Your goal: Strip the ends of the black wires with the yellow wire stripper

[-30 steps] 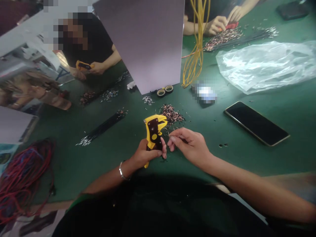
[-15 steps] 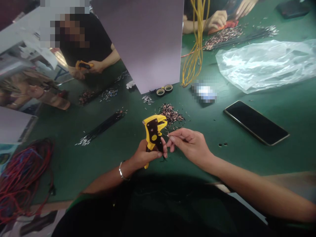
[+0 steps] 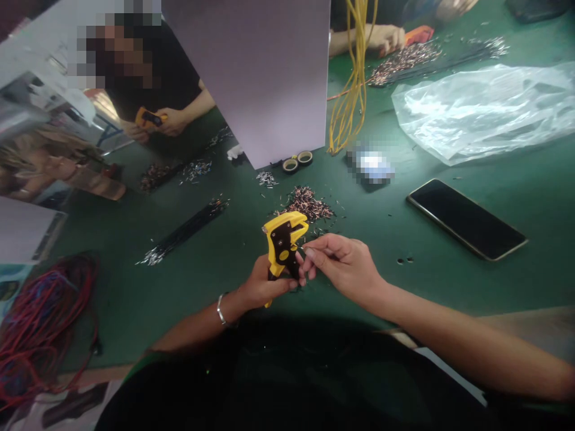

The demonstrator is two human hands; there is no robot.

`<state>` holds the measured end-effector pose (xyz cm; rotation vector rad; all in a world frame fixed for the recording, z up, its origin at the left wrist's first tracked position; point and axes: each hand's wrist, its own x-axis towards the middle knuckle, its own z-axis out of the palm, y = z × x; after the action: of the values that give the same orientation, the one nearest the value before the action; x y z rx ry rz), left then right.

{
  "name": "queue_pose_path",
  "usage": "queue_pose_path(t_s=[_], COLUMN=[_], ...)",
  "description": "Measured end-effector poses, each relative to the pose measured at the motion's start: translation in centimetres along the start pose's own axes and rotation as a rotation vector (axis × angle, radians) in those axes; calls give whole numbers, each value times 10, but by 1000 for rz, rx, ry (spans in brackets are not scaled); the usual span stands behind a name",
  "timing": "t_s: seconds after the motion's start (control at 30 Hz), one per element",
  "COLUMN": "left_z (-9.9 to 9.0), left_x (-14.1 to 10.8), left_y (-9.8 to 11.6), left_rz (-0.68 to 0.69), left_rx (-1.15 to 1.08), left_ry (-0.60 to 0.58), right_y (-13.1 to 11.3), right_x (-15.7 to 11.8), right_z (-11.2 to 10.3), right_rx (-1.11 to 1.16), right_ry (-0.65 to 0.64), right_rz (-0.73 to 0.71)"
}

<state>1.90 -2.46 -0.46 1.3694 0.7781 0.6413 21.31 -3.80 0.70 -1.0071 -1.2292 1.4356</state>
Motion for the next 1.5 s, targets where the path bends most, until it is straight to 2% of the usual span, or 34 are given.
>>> queue_pose_path(t_s=[0.17,0.43,0.67,1.1,1.27,1.5], left_z=[0,2,2,4,5,6], left_x=[-2,-1,-3,-4,-3,-4], left_y=[-6,-1,-7,-10,-6,-6], left_rz=[75,168,206,145,111,67], left_rx=[89,282,375,453,453,434], left_ry=[30,56,104,140,124,167], right_y=[1,1,0,2,1,0], right_x=[-1,-2,-1,-1,-1,0], right_z=[1,2,2,6,7,8], right_rx=[-42,-148,-168,-109,-64,-11], right_ry=[10,6,1,8,8,8], right_rz=[3,-18,-9,40,76,98])
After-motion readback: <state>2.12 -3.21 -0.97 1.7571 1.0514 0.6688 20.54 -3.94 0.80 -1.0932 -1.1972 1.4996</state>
